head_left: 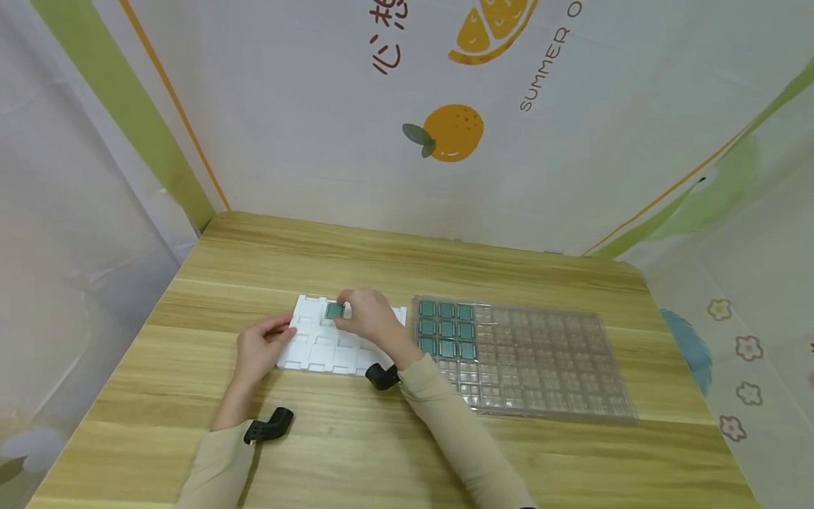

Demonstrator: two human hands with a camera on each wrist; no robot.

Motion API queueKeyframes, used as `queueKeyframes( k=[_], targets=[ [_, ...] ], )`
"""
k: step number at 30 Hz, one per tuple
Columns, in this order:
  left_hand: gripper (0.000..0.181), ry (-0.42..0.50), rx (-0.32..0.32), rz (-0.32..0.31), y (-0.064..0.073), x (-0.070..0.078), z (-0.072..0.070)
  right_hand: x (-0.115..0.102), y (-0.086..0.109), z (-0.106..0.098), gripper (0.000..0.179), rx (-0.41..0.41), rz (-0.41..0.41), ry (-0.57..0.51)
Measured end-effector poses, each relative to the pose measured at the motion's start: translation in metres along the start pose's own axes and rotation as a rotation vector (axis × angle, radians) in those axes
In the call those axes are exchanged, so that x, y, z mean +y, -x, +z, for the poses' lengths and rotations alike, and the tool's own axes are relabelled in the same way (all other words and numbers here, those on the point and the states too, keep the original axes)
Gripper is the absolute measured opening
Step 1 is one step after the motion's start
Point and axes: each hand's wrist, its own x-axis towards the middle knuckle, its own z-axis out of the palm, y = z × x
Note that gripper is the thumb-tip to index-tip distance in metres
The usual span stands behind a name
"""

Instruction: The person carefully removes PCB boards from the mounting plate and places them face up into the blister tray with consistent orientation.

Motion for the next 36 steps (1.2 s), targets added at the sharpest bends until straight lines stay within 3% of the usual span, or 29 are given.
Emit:
queueKeyframes(
  k=[18, 25, 36],
  targets=[
    [0.023, -0.005, 0.015, 0.027, 0.001, 0.000, 0.000, 0.030, 0.045, -0.013, 0.024, 0.048, -0.016, -0.002],
    [0.023, -0.011, 0.017, 0.027, 0.001, -0.001, 0.001, 0.039, 0.062, -0.021, 0.025, 0.019, 0.047, -0.001],
    [0.022, 0.000, 0.016, 0.039, 0.000, -0.002, 0.001, 0.060, 0.094, -0.028, 0.022, 0.064, 0.082, -0.035]
  ],
)
